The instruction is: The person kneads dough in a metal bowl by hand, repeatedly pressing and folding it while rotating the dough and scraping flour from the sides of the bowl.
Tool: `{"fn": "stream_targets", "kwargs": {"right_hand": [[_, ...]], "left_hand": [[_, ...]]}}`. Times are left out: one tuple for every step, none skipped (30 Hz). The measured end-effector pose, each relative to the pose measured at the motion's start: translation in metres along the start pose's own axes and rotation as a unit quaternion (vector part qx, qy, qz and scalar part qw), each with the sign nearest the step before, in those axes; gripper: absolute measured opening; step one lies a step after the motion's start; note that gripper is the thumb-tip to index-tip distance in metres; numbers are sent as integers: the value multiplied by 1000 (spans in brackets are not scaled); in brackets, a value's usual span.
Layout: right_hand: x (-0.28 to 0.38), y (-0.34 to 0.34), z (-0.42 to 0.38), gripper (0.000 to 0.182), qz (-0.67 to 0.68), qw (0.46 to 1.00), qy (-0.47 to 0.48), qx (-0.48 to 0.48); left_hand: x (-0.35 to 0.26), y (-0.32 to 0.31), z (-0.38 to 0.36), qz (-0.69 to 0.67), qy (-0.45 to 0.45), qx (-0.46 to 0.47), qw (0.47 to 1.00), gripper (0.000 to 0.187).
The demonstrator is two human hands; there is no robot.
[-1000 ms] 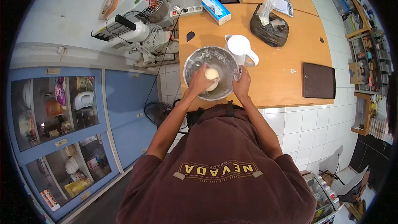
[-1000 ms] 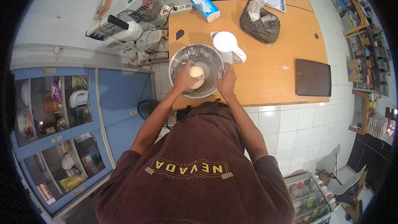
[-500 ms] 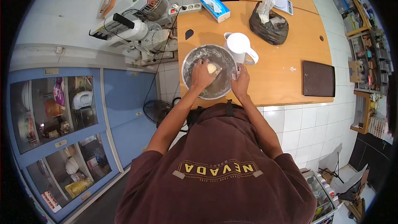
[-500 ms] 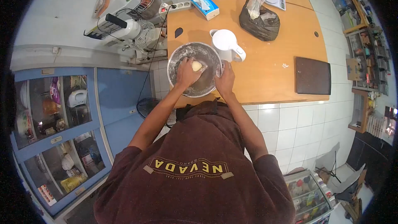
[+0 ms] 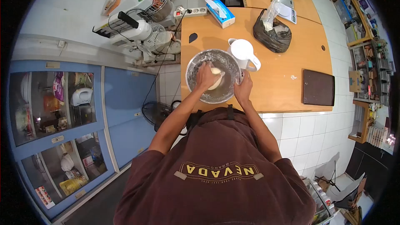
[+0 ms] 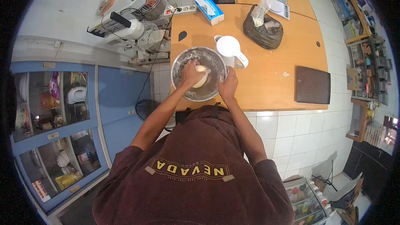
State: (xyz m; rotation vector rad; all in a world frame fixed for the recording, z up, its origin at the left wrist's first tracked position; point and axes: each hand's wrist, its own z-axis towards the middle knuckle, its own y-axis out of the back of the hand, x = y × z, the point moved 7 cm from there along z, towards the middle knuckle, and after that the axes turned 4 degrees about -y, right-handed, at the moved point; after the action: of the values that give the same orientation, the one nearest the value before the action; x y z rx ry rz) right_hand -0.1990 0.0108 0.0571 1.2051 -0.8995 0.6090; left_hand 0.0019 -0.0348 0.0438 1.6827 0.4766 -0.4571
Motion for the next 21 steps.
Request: {"fn": "stream_targets", "kwargs": {"right_hand": [[-1,0,0,45,5,1000,-9,7],[-3,0,-1,46,9,1000,-18,14],[0,3,-2,46,8,1000,-7,7],[4,5,-4,46,6,1000,5,0],[8,7,-4,46,4,1000,17,-8],[4,6,-4,47,1,1000,16,-11],[1,5,-4,47,-1,1000,15,-14],[-2,4,-3,47,-4,1000,15,-16],[-3,4,-2,47,-1,1000,4,-8],[-5,3,-2,46,2,1000,-7,0],[-7,2,-2,46,5,1000,-19,8],[-8,1,-3,45,9,1000,-21,9],[-9,0,-2,44,12,1000,-23,9],[-10,0,-1,43,15,1000,-25,9],[-10,0,-1,42,13,999,-29,12],[-10,1,-2,41,12,999,-32,16],[-9,1,-1,40,11,999,-34,20],[-9,1,0,38,8,1000,-26,8],[-9,1,0,36,5,1000,-20,-5],[-10,3,0,34,1,1000,-14,-19],[-10,4,0,34,-3,1000,-14,-18]], "left_hand": [[-1,1,-4,-7,-15,18,1000,54],[4,-9,-2,-48,-79,53,994,44],[-1,-2,-6,-50,-120,48,990,44],[-10,5,-10,-53,-160,44,985,45],[-18,13,-15,-56,-200,38,977,45],[-19,13,-19,-41,-240,41,969,54],[-19,7,-22,-54,-255,76,962,58],[-19,1,-26,-67,-270,110,954,62],[-23,0,-31,-80,-284,144,944,65],[-25,-1,-35,-62,-258,138,954,67],[-30,-6,-41,-43,-232,132,963,69],[-32,-10,-43,-24,-205,126,970,72],[-32,-13,-41,-24,-197,123,972,72],[-31,-16,-36,-23,-189,119,975,73],[-29,-21,-32,-24,-180,115,977,73],[-24,-29,-29,-23,-181,106,978,72],[-20,-35,-26,-22,-181,96,978,70],[-20,-38,-23,-20,-183,85,979,68],[-20,-38,-21,-6,-186,48,981,66],[-23,-39,-21,7,-190,11,982,65],[-29,-34,-20,20,-193,-27,981,63]]}}
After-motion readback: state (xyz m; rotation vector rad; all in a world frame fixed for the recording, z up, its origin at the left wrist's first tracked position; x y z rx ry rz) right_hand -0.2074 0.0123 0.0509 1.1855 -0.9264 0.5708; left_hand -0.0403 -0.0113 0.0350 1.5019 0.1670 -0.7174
